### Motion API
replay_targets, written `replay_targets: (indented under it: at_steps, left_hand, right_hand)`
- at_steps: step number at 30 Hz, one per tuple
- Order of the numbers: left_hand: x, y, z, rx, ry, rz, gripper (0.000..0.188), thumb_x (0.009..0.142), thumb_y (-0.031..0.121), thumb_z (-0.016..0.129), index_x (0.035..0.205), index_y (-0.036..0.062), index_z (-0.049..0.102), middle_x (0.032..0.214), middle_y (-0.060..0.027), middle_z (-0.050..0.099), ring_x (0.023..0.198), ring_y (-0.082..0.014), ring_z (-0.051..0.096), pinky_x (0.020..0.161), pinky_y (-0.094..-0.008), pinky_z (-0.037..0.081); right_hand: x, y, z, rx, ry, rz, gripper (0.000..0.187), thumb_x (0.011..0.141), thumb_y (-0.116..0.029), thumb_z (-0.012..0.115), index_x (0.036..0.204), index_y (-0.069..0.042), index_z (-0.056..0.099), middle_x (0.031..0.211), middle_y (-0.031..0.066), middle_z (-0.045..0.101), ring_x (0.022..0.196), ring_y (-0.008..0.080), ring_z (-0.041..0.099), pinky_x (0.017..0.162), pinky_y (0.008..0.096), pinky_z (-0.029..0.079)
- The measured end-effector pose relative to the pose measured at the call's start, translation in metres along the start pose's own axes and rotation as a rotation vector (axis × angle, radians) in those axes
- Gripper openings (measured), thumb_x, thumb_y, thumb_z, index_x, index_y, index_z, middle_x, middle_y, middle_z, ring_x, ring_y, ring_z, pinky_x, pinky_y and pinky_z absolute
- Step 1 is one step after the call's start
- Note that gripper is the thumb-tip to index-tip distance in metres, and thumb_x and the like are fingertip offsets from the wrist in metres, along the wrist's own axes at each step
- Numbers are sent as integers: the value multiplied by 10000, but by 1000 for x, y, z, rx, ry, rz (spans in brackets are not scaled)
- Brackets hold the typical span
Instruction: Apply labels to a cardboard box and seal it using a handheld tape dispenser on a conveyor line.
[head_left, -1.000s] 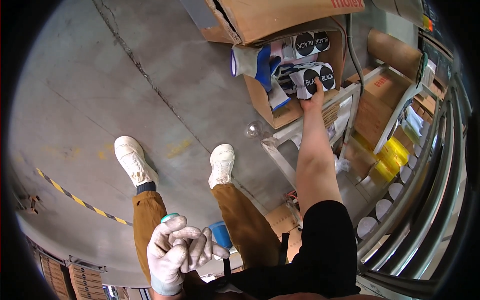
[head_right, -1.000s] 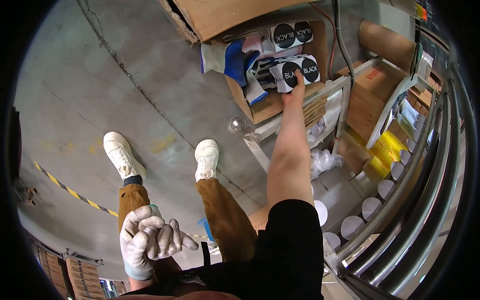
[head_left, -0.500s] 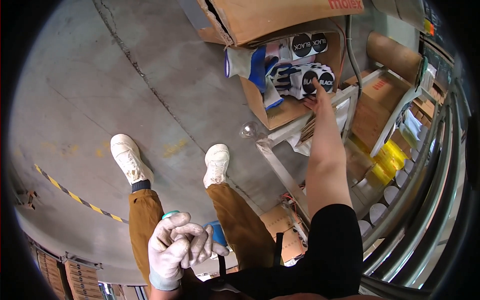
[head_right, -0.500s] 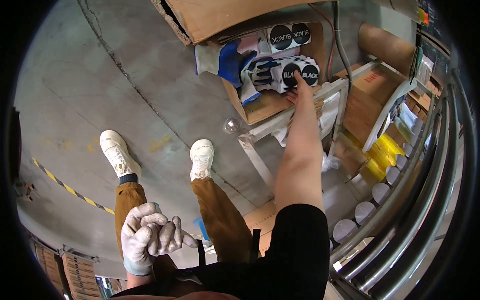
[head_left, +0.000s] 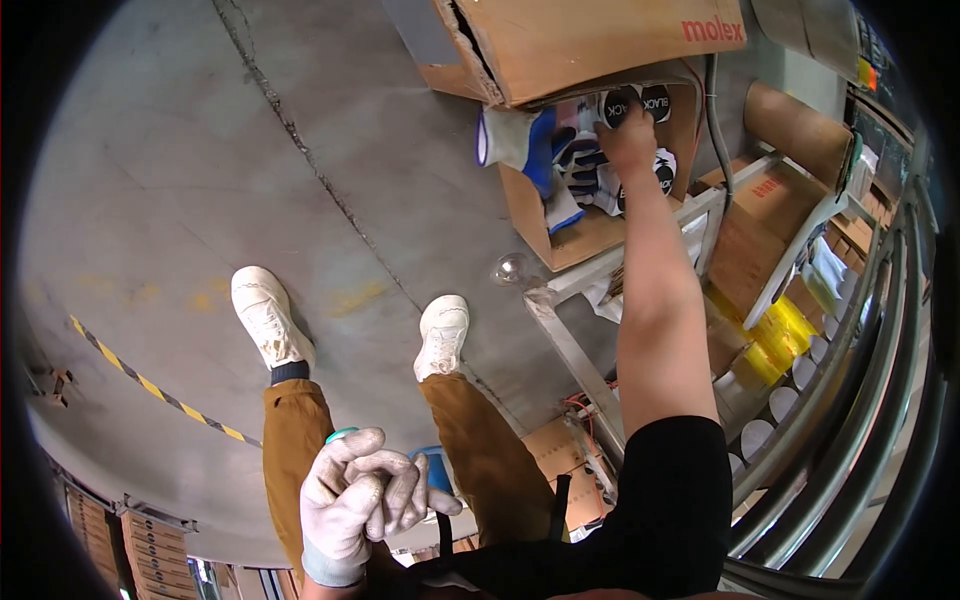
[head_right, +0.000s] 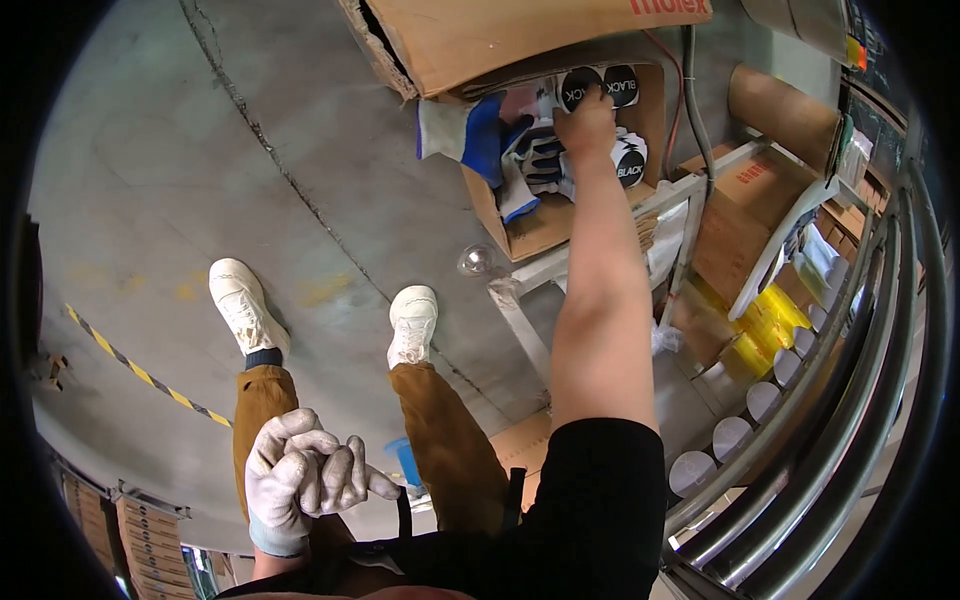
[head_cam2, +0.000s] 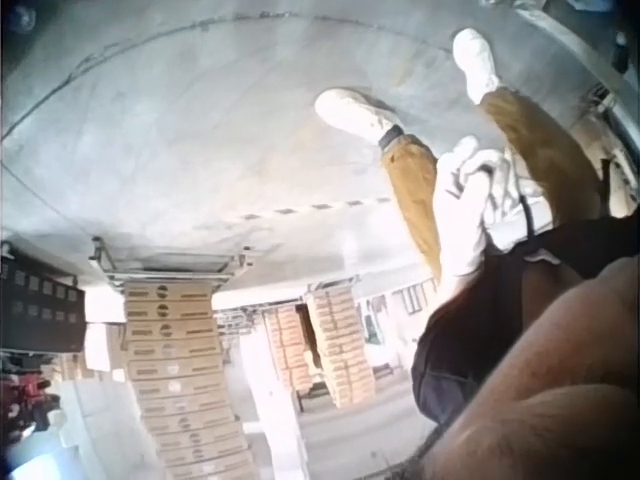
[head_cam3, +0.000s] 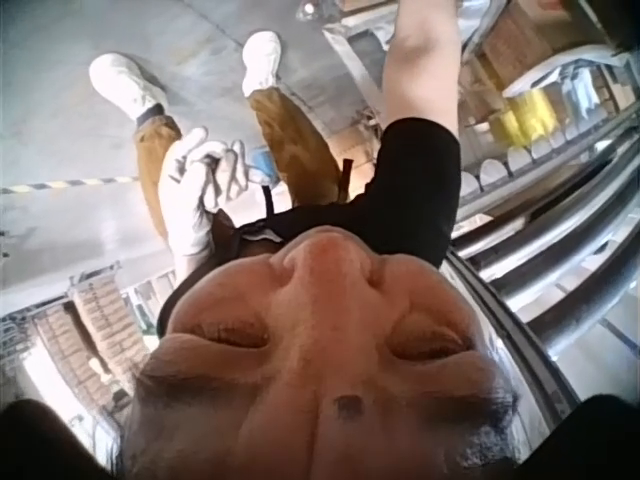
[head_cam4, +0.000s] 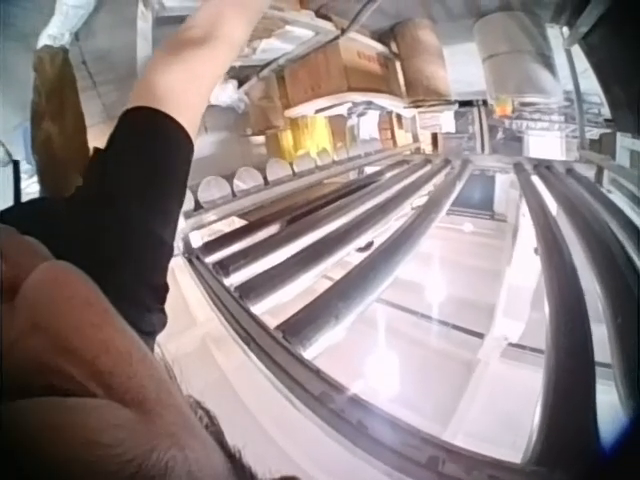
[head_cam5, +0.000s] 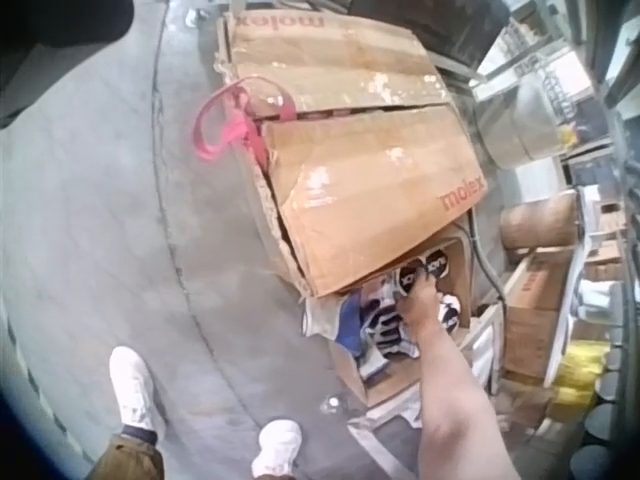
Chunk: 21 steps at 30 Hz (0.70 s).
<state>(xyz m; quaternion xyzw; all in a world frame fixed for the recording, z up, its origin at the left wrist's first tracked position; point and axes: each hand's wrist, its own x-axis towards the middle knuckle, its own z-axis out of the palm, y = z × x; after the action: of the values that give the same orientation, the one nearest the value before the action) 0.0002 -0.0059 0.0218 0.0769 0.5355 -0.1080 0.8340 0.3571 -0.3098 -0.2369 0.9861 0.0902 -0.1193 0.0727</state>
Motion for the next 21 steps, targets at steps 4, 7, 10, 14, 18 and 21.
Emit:
replay_targets:
  at_steps: [4,7,10,14,18,21]
  left_hand:
    - [-2,5,2,27,55,-23,356,859,74,554,1173,-65,459,986,-226,627,575,-166,570,528,-275,477]
    - [-3,4,4,43,85,-16,344,864,52,514,1189,-50,463,988,-224,627,604,-179,589,550,-285,492]
    - [-3,5,0,27,39,-21,342,870,42,487,1202,-37,468,988,-225,627,630,-188,602,561,-285,495]
    - [-3,6,2,19,25,-19,339,875,42,478,1204,-39,470,990,-226,627,637,-189,601,570,-293,497]
    - [-2,5,2,13,25,-24,341,876,50,492,1204,-41,468,996,-230,626,644,-188,603,588,-303,499]
    - [-3,6,3,22,31,-18,343,877,53,498,1204,-45,464,994,-231,626,645,-186,604,592,-302,499]
  right_hand:
    - [3,25,-4,59,0,-75,590,662,-275,717,1148,0,527,1079,230,583,991,373,579,861,421,473]
    - [0,34,-16,169,-51,-37,582,669,-287,710,1149,8,564,1061,236,608,994,360,589,874,400,466]
    - [-1,35,-26,213,-70,-13,574,678,-294,708,1149,8,581,1011,223,634,966,344,610,868,382,465]
    - [-2,31,-35,247,-101,26,577,689,-296,699,1175,-12,572,945,201,655,922,320,633,823,368,483]
    - [0,35,-35,271,-75,-8,575,699,-300,689,1190,-28,565,897,188,665,890,310,644,795,365,492]
    - [-1,31,-37,256,-96,34,573,693,-294,698,1178,-17,570,933,194,660,909,309,640,806,362,488]
